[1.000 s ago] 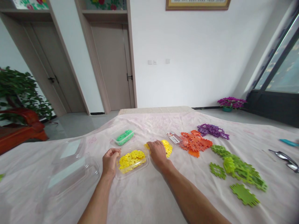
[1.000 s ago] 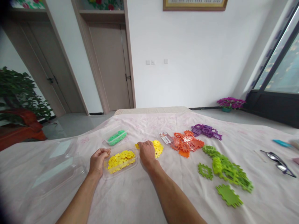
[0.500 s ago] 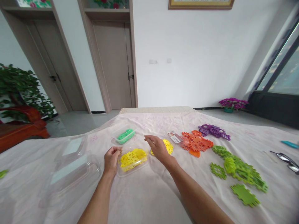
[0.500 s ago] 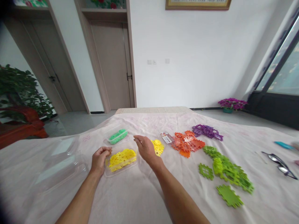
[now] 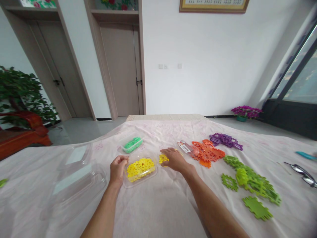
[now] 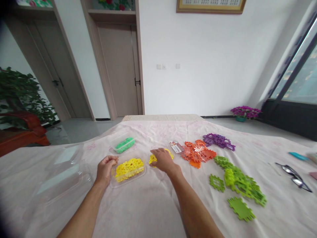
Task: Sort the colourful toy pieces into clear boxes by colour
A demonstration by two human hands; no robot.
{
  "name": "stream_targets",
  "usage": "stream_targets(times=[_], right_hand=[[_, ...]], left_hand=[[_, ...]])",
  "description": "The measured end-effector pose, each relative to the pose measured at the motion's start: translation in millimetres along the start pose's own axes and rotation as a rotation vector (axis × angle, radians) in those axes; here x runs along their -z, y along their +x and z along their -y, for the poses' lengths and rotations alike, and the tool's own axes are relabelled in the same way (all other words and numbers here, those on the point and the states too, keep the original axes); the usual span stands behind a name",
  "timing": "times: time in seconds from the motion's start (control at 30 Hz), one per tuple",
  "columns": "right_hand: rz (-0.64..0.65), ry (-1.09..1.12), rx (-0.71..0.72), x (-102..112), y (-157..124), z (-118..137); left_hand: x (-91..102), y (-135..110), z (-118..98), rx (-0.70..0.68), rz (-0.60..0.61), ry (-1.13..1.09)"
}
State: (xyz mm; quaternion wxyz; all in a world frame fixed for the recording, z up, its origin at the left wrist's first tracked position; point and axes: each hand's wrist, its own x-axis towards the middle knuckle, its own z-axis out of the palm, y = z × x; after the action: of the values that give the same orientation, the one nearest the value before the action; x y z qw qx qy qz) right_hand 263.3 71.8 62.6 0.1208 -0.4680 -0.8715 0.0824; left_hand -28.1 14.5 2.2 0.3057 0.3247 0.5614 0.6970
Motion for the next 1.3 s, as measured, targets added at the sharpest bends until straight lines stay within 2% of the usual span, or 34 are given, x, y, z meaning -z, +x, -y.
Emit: stream_targets(times=[0.13,0.47,0.6,0.8,1.03,1.3], right_hand=[[0.034,-0.042,0.032,-7.0,2.1,1.4],[-0.030,-0.104,0.038,-17.5,5.6,5.5],[-0.071,-0.119,0.038,-16.6,3.2,8.5],[-0.026,-0.166,0.048,-15.6,3.7,12.5],[-0.069,-0.151,0.051,-19.6,3.1,11.2],[-0.056,-0.146,0.017,-24.2,5.4,14.2]], left_hand=[[0.5,0.7,0.9,-0.003,0.002,0.004],[-0.4,-0.4,-0.5,-0.001,0.006,0.007],[-0.8,-1.4,-2.2,-0.003,0.001,0.010],[-0.7,-1.2,-2.8,-0.006,-0.006,0.021],[-0.8,-2.7,-4.6,-0.003,-0.006,0.028],[-1.1,-3.4,-4.0,-0.012,-0.006,0.021]])
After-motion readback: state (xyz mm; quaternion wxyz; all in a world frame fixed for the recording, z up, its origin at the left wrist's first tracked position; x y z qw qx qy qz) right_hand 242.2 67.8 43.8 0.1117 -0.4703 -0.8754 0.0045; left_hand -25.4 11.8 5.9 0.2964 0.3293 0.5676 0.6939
